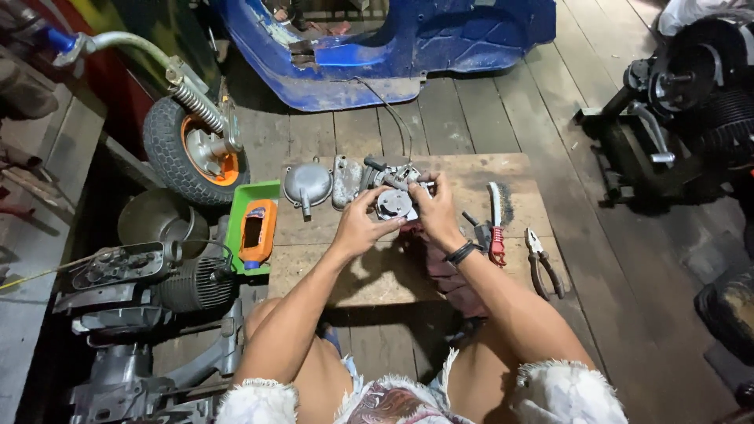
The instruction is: The person is reassembling and cleaning a motorcycle carburetor, handling small internal components and using a cloth.
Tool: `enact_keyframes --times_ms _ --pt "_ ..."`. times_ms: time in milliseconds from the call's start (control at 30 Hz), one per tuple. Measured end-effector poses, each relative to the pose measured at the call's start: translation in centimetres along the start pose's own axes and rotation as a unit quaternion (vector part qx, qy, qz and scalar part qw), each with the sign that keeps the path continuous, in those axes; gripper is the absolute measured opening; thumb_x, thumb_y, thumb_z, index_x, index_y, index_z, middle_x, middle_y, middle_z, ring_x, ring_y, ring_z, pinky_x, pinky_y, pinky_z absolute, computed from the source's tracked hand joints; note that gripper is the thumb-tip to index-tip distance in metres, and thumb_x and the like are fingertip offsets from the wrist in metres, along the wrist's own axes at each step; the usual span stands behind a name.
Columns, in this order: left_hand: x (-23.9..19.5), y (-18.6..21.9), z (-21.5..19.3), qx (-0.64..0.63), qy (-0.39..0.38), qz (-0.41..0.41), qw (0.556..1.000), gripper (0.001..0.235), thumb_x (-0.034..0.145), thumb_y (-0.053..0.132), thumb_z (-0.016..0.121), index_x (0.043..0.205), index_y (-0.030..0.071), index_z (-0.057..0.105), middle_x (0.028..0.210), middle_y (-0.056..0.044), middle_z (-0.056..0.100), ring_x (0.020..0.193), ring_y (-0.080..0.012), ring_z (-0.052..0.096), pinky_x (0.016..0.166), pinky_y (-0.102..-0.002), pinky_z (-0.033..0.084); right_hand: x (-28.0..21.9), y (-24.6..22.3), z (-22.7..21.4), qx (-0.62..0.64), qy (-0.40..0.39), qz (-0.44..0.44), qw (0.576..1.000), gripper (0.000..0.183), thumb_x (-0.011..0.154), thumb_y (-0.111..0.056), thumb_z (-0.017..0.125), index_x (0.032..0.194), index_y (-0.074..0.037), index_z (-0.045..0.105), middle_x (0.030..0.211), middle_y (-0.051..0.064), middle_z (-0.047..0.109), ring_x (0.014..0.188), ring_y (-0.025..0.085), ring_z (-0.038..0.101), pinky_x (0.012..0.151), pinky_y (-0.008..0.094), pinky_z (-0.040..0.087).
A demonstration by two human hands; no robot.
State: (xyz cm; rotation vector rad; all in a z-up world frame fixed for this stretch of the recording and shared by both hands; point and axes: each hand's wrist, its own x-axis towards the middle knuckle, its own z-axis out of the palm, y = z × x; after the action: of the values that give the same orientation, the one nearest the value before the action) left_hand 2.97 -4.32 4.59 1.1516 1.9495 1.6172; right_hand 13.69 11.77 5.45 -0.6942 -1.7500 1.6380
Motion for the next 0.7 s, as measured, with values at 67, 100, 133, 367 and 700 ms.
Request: enact_keyframes --times_ms 67,100,133,367,700 --pt "0.1 -0.5 0.1 -0.013 0.007 -0.001 1.0 0.069 0.068 0.032 0.093 0.13 0.015 0.068 0.116 -0.012 0.07 0.11 -0.032 0.069 0.092 -0.041 0.057 0.6 0.1 -0.4 0.006 -0.03 0.012 0.999 0.02 0.09 -0.019 0.074 0.105 -0.011 0.064 0.083 0.006 0.061 0.072 0.014 0.059 0.064 0.028 0.053" --pt "0.1 -0.8 0.2 -0.026 0.011 -0.002 1.0 0.068 0.068 0.033 0.094 0.129 0.016 0.069 0.114 -0.011 0.071 0.109 -0.0289 0.069 0.091 -0.039 0.058 0.8 0.2 -0.6 0.013 -0.059 0.026 0.998 0.018 0.089 -0.02 0.076 0.101 -0.009 0.067 0.083 0.008 0.063 0.071 0.013 0.061 0.064 0.028 0.055" --pt "0.2 -0.9 0.2 -0.025 0.014 -0.002 1.0 0.068 0.068 0.033 0.094 0.129 0.016 0.069 0.114 -0.011 0.071 0.109 -0.0289 0.069 0.091 -0.039 0.058 0.6 -0.5 -0.7 0.013 -0.062 0.025 0.998 0.018 0.089 -0.02 0.076 0.101 -0.009 0.067 0.083 0.008 0.063 0.071 0.013 0.061 0.064 0.028 0.055" --pt "0.3 -2.1 1.4 -0.185 0.05 -0.057 0.98 0.055 0.078 0.034 0.088 0.125 0.011 0.071 0.107 -0.006 0.072 0.102 -0.0134 0.064 0.092 -0.033 0.056 0.6 0.0 -1.7 -0.033 -0.165 0.039 0.985 0.029 0.093 -0.029 0.075 0.111 -0.008 0.068 0.098 0.01 0.063 0.081 0.015 0.059 0.059 0.027 0.056" --pt "-0.3 2.3 0.8 -0.207 0.113 -0.048 0.971 0.03 0.09 0.035 0.074 0.107 0.01 0.074 0.092 -0.005 0.069 0.09 -0.0157 0.059 0.088 -0.034 0.051 0.3 -2.6 -2.2 -0.088 -0.26 0.069 0.959 0.036 0.097 -0.022 0.069 0.126 -0.003 0.061 0.104 0.014 0.063 0.075 0.019 0.066 0.057 0.03 0.06"
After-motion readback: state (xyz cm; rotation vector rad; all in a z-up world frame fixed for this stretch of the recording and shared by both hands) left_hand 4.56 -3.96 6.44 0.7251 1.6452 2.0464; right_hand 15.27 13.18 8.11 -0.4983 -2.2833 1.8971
